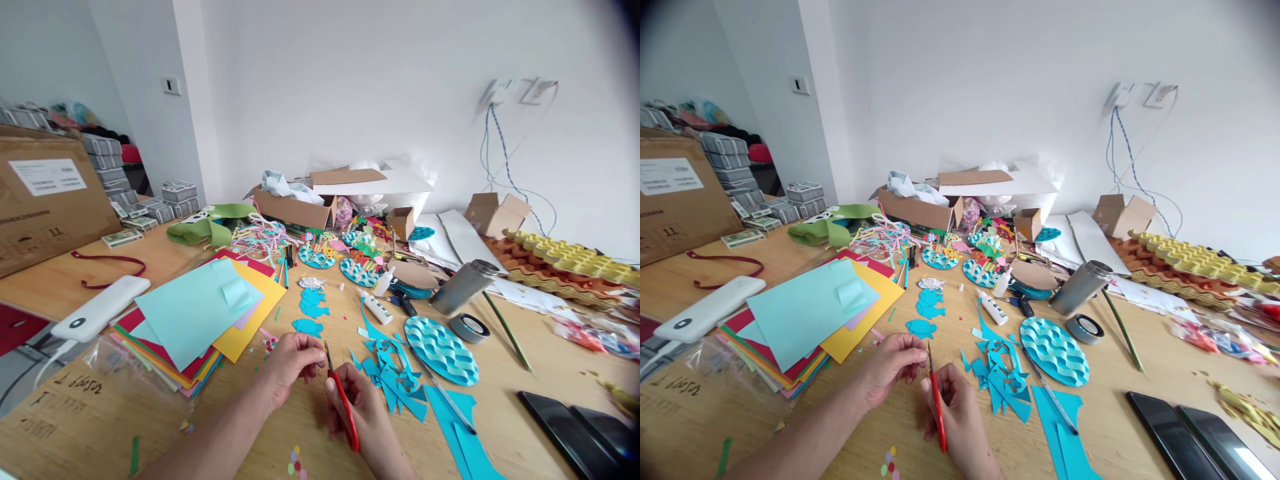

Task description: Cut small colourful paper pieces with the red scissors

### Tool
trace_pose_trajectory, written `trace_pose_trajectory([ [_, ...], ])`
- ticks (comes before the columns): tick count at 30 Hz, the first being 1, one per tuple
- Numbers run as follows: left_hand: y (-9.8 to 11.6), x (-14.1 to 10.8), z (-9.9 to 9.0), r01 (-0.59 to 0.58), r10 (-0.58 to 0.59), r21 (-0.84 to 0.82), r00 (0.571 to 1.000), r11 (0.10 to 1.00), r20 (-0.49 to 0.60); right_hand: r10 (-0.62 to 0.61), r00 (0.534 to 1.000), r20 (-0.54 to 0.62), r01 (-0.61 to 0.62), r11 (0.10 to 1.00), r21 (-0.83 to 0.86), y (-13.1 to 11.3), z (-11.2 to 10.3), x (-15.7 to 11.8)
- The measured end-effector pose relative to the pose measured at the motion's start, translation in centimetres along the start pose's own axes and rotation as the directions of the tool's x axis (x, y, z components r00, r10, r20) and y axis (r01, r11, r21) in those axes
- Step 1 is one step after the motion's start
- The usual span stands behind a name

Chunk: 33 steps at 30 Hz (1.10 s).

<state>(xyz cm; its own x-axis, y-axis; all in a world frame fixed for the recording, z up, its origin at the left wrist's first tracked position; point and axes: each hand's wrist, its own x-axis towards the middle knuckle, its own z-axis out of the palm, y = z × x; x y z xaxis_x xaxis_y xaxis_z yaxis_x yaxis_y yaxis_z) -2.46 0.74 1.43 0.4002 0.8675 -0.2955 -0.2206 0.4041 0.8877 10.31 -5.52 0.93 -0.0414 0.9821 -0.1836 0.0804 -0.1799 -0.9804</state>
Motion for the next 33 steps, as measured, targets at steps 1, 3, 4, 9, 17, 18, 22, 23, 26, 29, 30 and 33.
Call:
trace_pose_trajectory([
  [1,0.0,0.0,0.0,0.002,-0.002,-0.001,1.000,1.000,0.000,0.002,1.000,0.002,-0.002,1.000,0.005,0.0,0.0,0.0],
  [3,0.1,0.0,0.0,0.009,-0.009,-0.003,1.000,1.000,-0.001,0.002,1.000,0.007,-0.002,1.000,0.016,0.1,0.0,0.0],
  [4,0.1,0.0,0.0,0.013,-0.013,-0.003,1.000,1.000,-0.002,0.002,1.000,0.007,-0.002,1.000,0.019,0.2,0.0,0.0],
  [9,0.1,0.0,0.0,0.016,-0.016,-0.020,1.000,1.000,0.003,0.003,1.000,0.000,-0.003,1.000,-0.002,0.1,0.0,0.0],
  [17,0.2,0.0,-0.1,0.008,-0.008,-0.033,1.000,0.999,-0.002,-0.007,1.000,0.003,0.007,1.000,0.003,0.2,0.0,-0.1],
  [18,0.2,0.0,-0.1,0.009,-0.009,-0.032,1.000,0.999,-0.003,-0.009,1.000,0.003,0.009,1.000,0.005,0.2,0.0,-0.1],
  [22,0.3,0.0,-0.3,0.009,-0.009,-0.003,1.000,1.000,0.015,-0.008,1.000,-0.030,0.009,1.000,0.021,0.6,-0.1,0.2],
  [23,0.4,0.0,-0.4,0.004,-0.005,0.024,0.999,1.000,0.036,-0.006,0.999,-0.048,0.007,1.000,0.026,0.6,-0.2,0.3],
  [26,0.7,-0.1,-1.0,-0.021,-0.003,0.175,0.990,0.984,0.140,-0.018,0.993,-0.119,0.021,0.999,0.024,0.4,-0.6,0.3],
  [29,1.2,-0.3,-1.7,-0.009,-0.084,0.342,0.963,0.939,0.255,-0.011,0.987,-0.163,0.016,1.000,0.026,0.1,-1.0,0.3],
  [30,1.4,-0.4,-2.0,-0.019,-0.114,0.410,0.948,0.912,0.298,-0.013,0.988,-0.153,0.019,0.999,0.033,0.0,-1.1,0.4],
  [33,1.9,-0.7,-2.6,-0.076,-0.254,0.617,0.867,0.783,0.429,-0.022,0.986,-0.166,0.028,0.999,0.036,0.0,-1.3,0.4],
])
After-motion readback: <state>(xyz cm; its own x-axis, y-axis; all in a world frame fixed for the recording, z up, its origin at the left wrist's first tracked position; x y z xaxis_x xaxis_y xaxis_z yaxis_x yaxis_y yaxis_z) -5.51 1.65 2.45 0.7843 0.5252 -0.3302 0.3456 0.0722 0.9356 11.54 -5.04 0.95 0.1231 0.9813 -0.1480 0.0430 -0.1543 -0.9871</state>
